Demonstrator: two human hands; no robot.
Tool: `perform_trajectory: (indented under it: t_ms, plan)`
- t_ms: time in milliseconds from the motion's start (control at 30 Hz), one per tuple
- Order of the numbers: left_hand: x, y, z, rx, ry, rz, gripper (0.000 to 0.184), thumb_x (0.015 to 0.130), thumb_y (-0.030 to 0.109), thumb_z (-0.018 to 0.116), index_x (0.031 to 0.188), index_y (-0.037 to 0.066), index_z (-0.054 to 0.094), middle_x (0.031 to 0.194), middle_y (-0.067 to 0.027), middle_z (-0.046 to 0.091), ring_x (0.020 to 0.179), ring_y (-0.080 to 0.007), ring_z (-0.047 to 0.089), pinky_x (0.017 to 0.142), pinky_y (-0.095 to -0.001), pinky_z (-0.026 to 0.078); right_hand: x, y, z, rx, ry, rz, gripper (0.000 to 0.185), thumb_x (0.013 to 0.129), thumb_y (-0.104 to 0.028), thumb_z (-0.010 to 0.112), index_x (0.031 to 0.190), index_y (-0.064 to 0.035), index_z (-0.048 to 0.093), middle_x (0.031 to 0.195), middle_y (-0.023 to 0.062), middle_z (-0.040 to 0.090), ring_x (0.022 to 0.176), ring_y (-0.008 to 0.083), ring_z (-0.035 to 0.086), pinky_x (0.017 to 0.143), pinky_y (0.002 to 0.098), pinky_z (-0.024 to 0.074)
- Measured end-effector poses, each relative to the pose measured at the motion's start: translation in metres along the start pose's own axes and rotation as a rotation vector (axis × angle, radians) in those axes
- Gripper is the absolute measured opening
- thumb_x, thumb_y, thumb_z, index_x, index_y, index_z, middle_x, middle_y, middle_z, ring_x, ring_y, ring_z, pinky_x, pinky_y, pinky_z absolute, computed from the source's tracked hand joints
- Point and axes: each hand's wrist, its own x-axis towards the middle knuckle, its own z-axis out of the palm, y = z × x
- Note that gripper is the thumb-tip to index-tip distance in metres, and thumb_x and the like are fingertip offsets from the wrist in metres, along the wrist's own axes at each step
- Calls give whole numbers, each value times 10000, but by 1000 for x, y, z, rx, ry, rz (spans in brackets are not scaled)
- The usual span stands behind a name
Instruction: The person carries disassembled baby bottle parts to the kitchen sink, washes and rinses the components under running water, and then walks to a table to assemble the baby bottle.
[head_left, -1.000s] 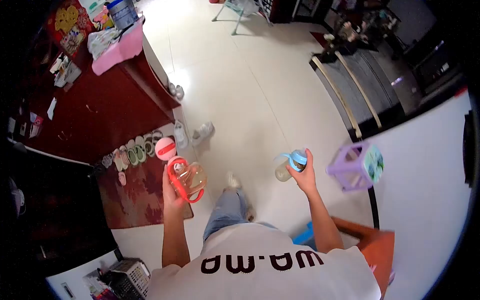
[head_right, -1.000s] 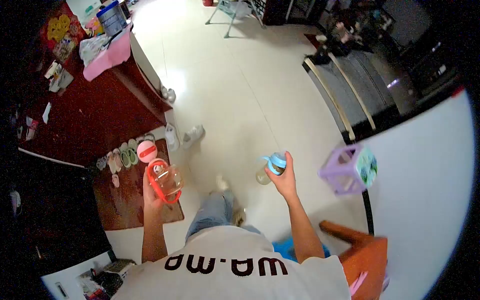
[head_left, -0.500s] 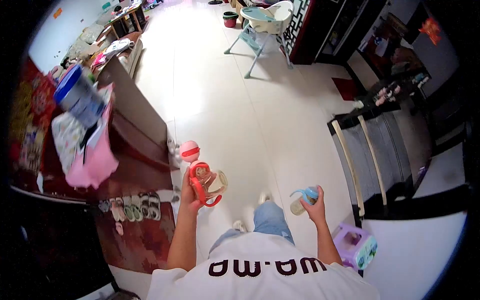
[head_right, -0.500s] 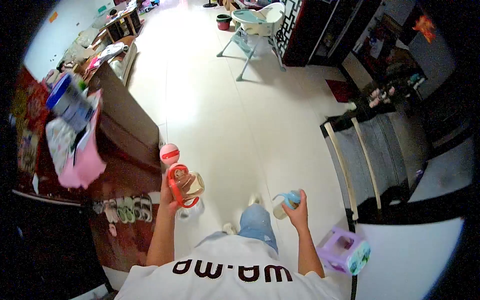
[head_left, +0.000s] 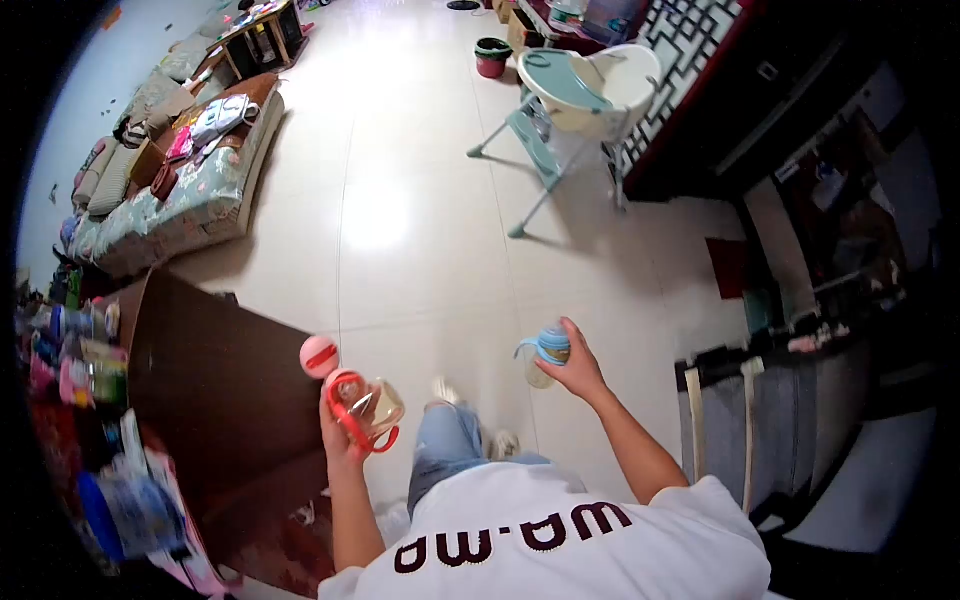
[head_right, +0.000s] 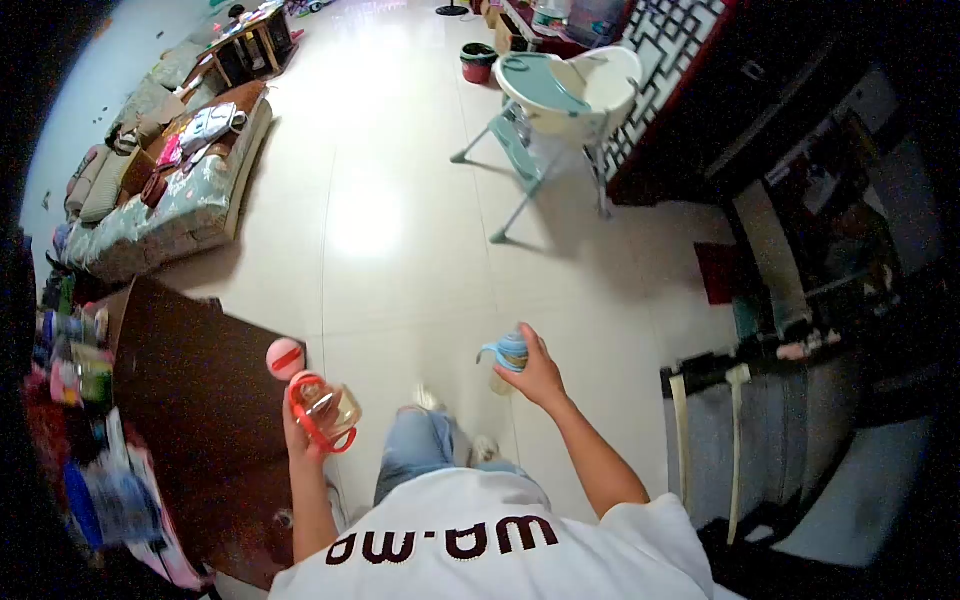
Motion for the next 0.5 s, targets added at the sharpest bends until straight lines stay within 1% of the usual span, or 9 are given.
perform_trajectory:
  t_ms: [100, 133, 167, 233, 267, 300, 400, 467, 500]
  plan:
    - [92, 39, 21, -45, -58, 50, 446, 851, 513, 494, 1069, 134, 583, 1031, -98, 612, 990, -280, 586, 802, -637, 447, 143, -22, 20, -66, -99, -60, 853, 693, -375, 733, 1364, -128, 268, 1285, 159, 419, 1124, 331, 491, 907, 410, 437]
    - [116, 48, 39, -99, 148, 82, 461, 841, 519, 509, 1062, 122, 583, 1026, -102, 607, 976, -278, 589, 787, -598, 476, 177, -27, 30, -52, -97, -48, 853, 693, -375, 733, 1364, -128, 268, 1285, 159, 419, 1124, 331, 491, 907, 410, 437]
    - [148, 64, 35, -57, -21, 77, 429, 850, 489, 514, 1053, 118, 584, 1028, -93, 607, 956, -283, 592, 796, -532, 502, 208, -34, 34, -31, -87, -53, 855, 690, -370, 734, 1366, -135, 267, 1283, 160, 419, 1123, 332, 492, 902, 411, 440]
    - [234, 92, 42, -98, 110, 156, 383, 859, 454, 517, 1033, 121, 592, 1010, -83, 614, 934, -284, 594, 810, -479, 509, 287, -49, 42, -12, -54, -65, 856, 688, -364, 736, 1369, -142, 265, 1281, 161, 418, 1121, 334, 493, 897, 412, 443]
    - [262, 110, 82, -78, 85, 160, 353, 864, 435, 519, 1019, 128, 596, 987, -77, 621, 915, -278, 595, 826, -449, 506, 313, -52, 43, -20, -73, -14, 863, 685, -361, 738, 1371, -142, 263, 1279, 163, 419, 1124, 337, 492, 899, 411, 442]
    - [296, 126, 101, -114, 87, 176, 345, 861, 420, 533, 978, 104, 607, 990, -82, 629, 937, -266, 600, 821, -489, 506, 334, -52, 39, -29, -96, 40, 869, 681, -358, 740, 1373, -141, 260, 1278, 164, 420, 1126, 340, 490, 902, 410, 441]
    - [362, 179, 217, -42, -45, -26, 374, 870, 433, 519, 1005, 96, 608, 988, -113, 625, 958, -303, 590, 828, -532, 487, 399, -64, 15, -52, -102, 99, 879, 673, -346, 748, 1373, -138, 259, 1290, 163, 415, 1143, 339, 480, 914, 410, 433]
    - [429, 206, 270, 39, -67, 20, 437, 874, 468, 503, 1066, 85, 588, 1036, -123, 608, 1021, -318, 562, 827, -591, 462, 456, -60, 6, -36, -18, 116, 869, 674, -333, 749, 1368, -128, 268, 1295, 173, 414, 1152, 347, 467, 924, 413, 422]
    - [468, 219, 297, 41, -76, 21, 437, 874, 468, 503, 1066, 85, 588, 1036, -123, 608, 1021, -318, 562, 827, -591, 462, 489, -56, 6, -35, -9, 113, 869, 674, -333, 749, 1368, -128, 268, 1295, 173, 414, 1152, 347, 467, 924, 413, 422]
